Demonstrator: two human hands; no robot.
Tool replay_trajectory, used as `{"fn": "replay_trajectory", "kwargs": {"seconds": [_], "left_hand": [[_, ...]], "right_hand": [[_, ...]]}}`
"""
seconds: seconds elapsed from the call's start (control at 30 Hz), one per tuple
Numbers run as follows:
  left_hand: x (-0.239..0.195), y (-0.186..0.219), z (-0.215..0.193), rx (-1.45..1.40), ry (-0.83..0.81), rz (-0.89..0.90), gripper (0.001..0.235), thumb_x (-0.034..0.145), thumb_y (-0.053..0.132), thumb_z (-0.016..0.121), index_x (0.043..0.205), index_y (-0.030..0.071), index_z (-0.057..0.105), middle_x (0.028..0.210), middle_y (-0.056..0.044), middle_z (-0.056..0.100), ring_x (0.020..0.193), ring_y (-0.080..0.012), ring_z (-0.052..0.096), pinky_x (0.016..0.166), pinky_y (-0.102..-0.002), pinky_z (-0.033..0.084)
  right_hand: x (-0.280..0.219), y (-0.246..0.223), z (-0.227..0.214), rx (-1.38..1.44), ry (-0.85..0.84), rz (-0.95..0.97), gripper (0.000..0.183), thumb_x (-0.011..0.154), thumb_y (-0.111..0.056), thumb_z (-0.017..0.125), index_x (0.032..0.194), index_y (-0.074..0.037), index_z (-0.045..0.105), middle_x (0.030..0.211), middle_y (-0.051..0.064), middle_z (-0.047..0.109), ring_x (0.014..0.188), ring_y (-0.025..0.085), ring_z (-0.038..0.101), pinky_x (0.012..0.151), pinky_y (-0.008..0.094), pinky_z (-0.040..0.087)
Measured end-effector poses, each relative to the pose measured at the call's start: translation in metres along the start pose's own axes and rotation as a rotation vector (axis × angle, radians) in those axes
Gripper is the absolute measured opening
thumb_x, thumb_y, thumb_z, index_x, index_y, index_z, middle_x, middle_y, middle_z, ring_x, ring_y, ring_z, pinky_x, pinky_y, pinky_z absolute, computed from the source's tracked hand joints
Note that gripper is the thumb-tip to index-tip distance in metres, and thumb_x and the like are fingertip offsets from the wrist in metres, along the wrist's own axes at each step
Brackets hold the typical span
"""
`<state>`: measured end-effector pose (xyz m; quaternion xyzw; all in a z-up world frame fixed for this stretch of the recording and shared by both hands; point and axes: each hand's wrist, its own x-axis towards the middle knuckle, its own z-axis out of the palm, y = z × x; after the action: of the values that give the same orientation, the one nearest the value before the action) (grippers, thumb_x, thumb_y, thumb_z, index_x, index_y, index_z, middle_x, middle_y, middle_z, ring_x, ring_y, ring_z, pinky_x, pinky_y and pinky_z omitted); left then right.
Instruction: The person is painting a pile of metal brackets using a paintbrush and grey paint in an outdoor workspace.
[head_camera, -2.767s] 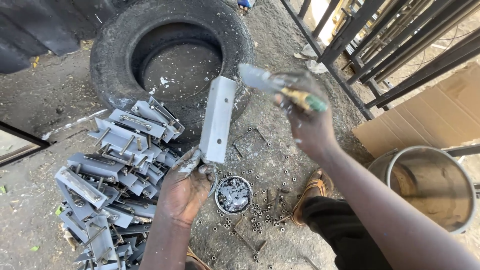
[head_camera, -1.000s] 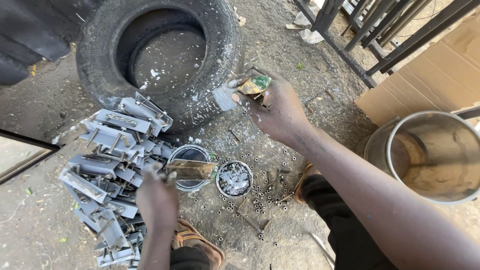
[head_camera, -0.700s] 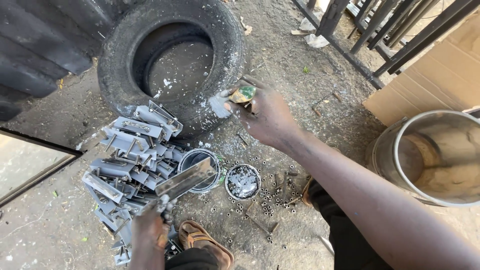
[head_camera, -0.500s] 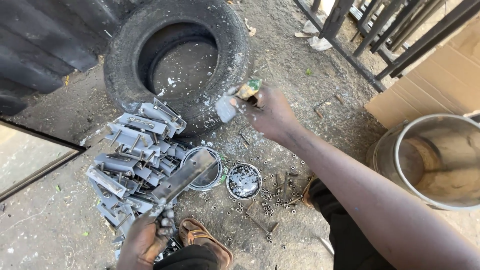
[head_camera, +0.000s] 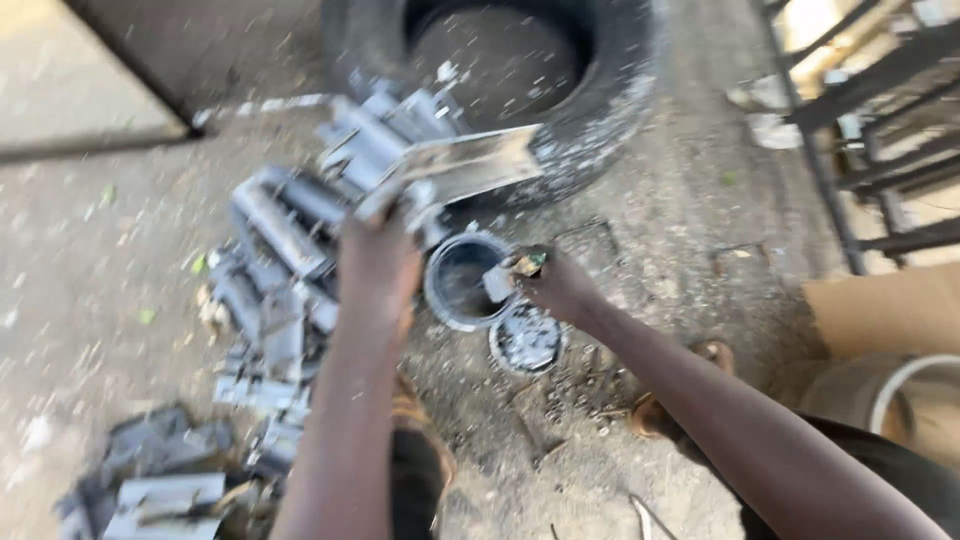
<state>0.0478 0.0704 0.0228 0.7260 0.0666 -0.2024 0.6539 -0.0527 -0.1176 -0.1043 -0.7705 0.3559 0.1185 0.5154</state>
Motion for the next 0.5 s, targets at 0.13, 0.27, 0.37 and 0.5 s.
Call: {"fn": "replay_trajectory", "kwargs": {"seconds": [0.13, 0.27, 0.37, 0.5], "left_hand": [[0.004, 0.014, 0.001, 0.03, -0.077, 0.011, 0.029, 0.095, 0.021, 0.061, 0.111, 0.004, 0.077, 0.076, -0.011, 0.072, 0.06, -0.0137, 0.057, 0.058, -0.032, 0.047], [0.019, 0.001, 0.005, 0.036, -0.065, 0.025, 0.025, 0.096, 0.028, 0.059, 0.098, 0.012, 0.078, 0.07, -0.005, 0.071, 0.066, -0.0184, 0.065, 0.067, -0.039, 0.051], [0.049, -0.022, 0.011, 0.005, -0.019, 0.054, 0.028, 0.097, 0.027, 0.057, 0.106, 0.008, 0.074, 0.084, -0.006, 0.075, 0.078, -0.0185, 0.068, 0.076, -0.042, 0.054], [0.044, -0.009, 0.003, -0.015, 0.007, 0.051, 0.026, 0.099, 0.029, 0.054, 0.098, 0.011, 0.073, 0.076, -0.004, 0.072, 0.071, -0.018, 0.065, 0.072, -0.041, 0.054]], "right_hand": [[0.086, 0.045, 0.066, -0.182, -0.049, -0.002, 0.03, 0.098, -0.026, 0.064, 0.119, -0.005, 0.066, 0.094, 0.019, 0.072, 0.074, 0.025, 0.071, 0.058, 0.037, 0.058], [0.12, 0.078, 0.11, -0.386, -0.052, -0.083, 0.027, 0.097, -0.03, 0.063, 0.103, -0.004, 0.068, 0.084, 0.017, 0.07, 0.075, 0.031, 0.072, 0.055, 0.042, 0.057], [0.135, 0.084, 0.126, -0.433, -0.033, -0.135, 0.021, 0.096, -0.023, 0.062, 0.095, -0.003, 0.068, 0.076, 0.018, 0.068, 0.067, 0.034, 0.069, 0.051, 0.043, 0.054], [0.121, 0.075, 0.119, -0.488, 0.004, -0.171, 0.018, 0.094, -0.015, 0.061, 0.086, -0.001, 0.069, 0.069, 0.019, 0.066, 0.058, 0.037, 0.066, 0.046, 0.043, 0.051]]}}
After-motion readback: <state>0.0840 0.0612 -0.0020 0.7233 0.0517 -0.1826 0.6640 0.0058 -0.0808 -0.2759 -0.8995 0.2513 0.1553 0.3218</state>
